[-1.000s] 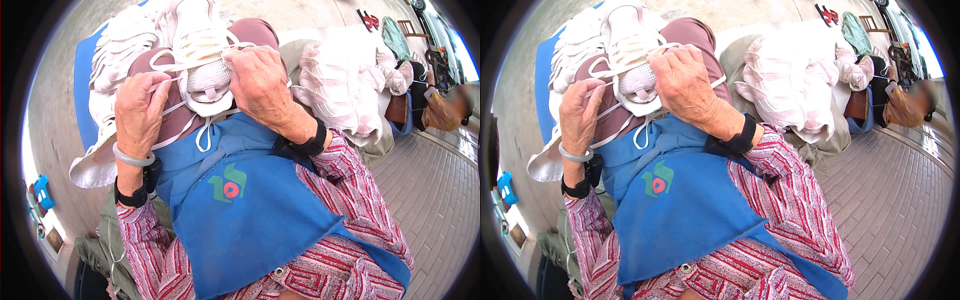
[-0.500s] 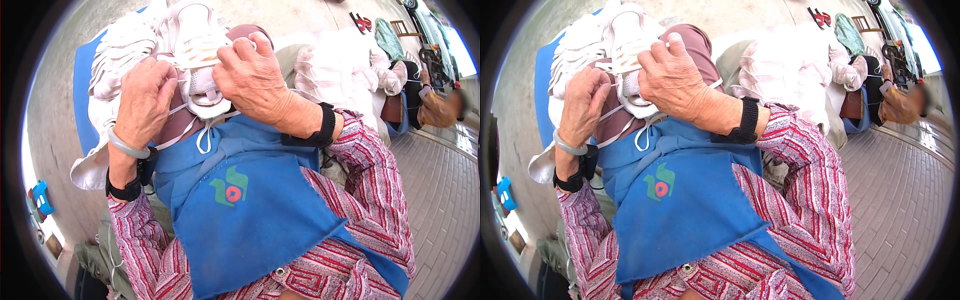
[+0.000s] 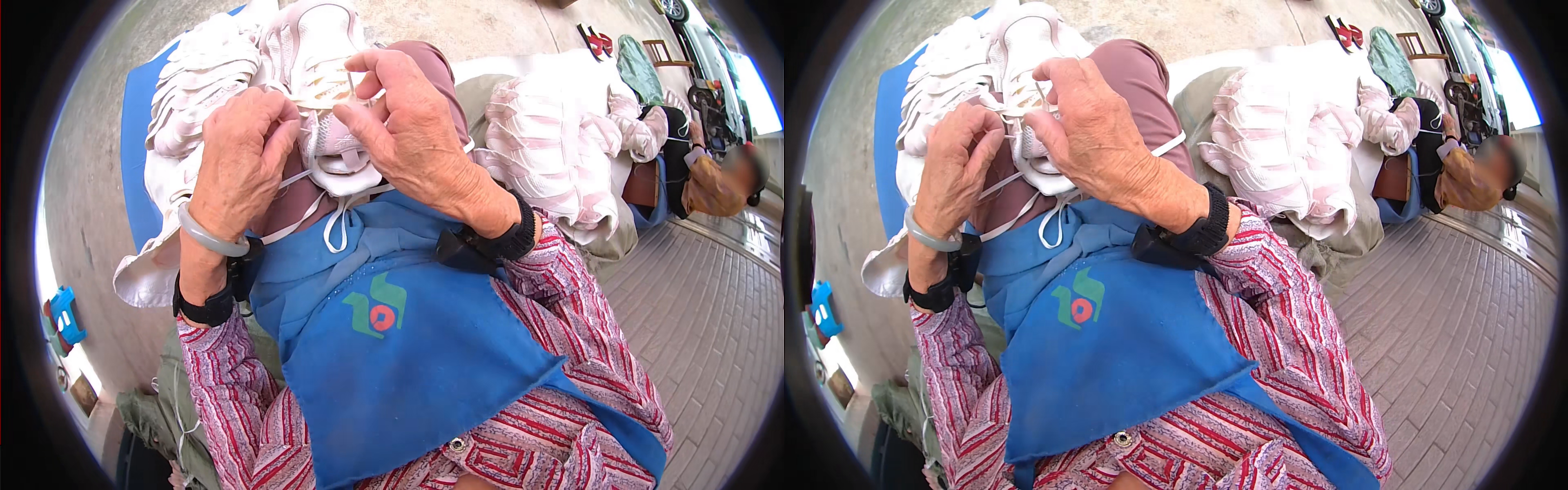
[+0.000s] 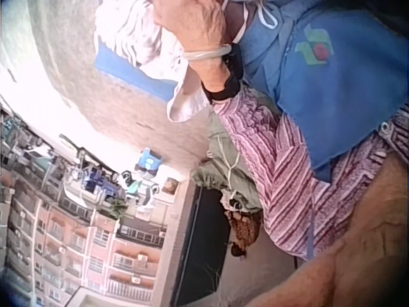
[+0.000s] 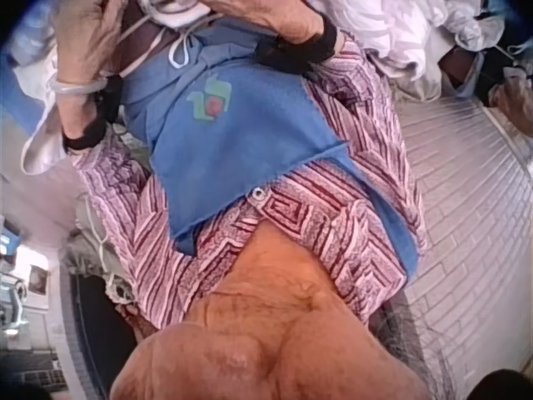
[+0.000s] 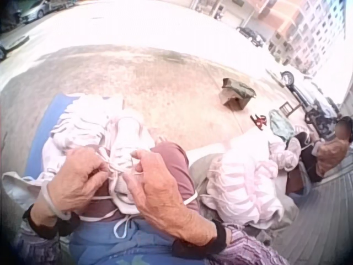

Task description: The recorder is lacing several pairs of white athletic shoes while sitting in a workspace.

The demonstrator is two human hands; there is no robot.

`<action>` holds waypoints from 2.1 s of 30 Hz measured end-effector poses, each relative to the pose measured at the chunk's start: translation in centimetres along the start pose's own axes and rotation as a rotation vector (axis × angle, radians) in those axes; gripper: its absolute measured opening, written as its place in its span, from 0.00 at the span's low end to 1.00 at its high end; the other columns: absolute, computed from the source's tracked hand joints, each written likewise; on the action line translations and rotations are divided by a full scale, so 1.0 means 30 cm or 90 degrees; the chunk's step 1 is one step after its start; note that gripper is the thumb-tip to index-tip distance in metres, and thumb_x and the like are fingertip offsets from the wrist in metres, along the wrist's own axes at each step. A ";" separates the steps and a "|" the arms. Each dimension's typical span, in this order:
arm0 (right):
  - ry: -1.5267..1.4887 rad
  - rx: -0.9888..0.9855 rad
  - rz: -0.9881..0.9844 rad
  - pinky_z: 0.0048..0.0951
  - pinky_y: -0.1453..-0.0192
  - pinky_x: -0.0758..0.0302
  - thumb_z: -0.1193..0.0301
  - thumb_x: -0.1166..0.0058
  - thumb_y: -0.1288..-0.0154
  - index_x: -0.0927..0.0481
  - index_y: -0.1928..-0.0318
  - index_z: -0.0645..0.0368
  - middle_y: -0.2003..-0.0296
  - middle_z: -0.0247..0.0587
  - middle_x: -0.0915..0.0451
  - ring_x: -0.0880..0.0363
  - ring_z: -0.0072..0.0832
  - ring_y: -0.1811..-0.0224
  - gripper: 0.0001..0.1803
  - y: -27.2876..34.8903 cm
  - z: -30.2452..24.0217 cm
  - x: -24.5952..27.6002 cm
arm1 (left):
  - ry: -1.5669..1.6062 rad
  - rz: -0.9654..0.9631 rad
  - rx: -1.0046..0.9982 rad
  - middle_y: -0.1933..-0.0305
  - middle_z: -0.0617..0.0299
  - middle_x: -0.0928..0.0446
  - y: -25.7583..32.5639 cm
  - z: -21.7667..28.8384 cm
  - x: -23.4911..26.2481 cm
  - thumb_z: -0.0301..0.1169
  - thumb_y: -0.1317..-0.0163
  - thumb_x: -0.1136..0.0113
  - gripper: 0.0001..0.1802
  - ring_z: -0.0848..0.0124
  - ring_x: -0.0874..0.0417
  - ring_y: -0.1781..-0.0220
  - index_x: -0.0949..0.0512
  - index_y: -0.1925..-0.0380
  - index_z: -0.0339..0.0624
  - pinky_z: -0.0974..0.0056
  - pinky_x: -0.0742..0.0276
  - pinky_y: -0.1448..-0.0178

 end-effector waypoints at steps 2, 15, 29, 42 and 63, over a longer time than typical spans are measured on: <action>0.041 0.057 -0.055 0.36 0.67 0.25 0.75 0.43 0.43 0.26 0.62 0.62 0.67 0.46 0.29 0.23 0.41 0.68 0.09 0.031 -0.040 -0.010 | 0.161 -0.030 0.119 0.72 0.60 0.31 0.008 -0.050 -0.016 0.26 0.41 0.44 0.04 0.64 0.31 0.68 0.28 0.71 0.38 0.63 0.34 0.57; 0.112 0.064 -0.097 0.43 0.64 0.25 0.73 0.46 0.42 0.25 0.67 0.63 0.72 0.49 0.26 0.23 0.48 0.69 0.06 0.059 0.028 -0.115 | 0.006 0.052 0.012 0.74 0.59 0.32 0.023 -0.028 -0.021 0.25 0.45 0.42 0.04 0.60 0.30 0.68 0.27 0.73 0.39 0.58 0.37 0.56; 0.136 0.018 -0.091 0.38 0.65 0.25 0.73 0.45 0.44 0.20 0.63 0.58 0.72 0.46 0.24 0.22 0.43 0.69 0.08 0.025 0.006 -0.143 | 0.029 0.212 0.032 0.65 0.65 0.19 0.092 -0.011 -0.033 0.26 0.48 0.36 0.05 0.65 0.21 0.57 0.19 0.70 0.43 0.59 0.37 0.45; 0.192 0.068 -0.126 0.38 0.69 0.27 0.76 0.46 0.45 0.24 0.73 0.63 0.76 0.46 0.25 0.23 0.43 0.73 0.03 0.019 -0.001 -0.004 | 0.083 0.137 0.080 0.56 0.59 0.22 0.112 0.007 -0.026 0.27 0.50 0.35 0.15 0.61 0.24 0.51 0.25 0.61 0.43 0.49 0.41 0.37; 0.105 -0.182 -0.158 0.42 0.53 0.26 0.46 0.50 0.40 0.28 0.52 0.69 0.66 0.56 0.20 0.20 0.49 0.61 0.34 -0.216 0.181 -0.033 | 0.165 -0.081 0.151 0.53 0.44 0.23 0.132 0.173 -0.214 0.32 0.44 0.37 0.24 0.49 0.21 0.51 0.28 0.48 0.35 0.55 0.26 0.48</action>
Point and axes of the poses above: each hand's wrist, its own y-axis away from the middle knuckle, its own x-axis out of the back of the hand, z = x × y, the point moved 5 cm from there along -y, towards the middle knuckle
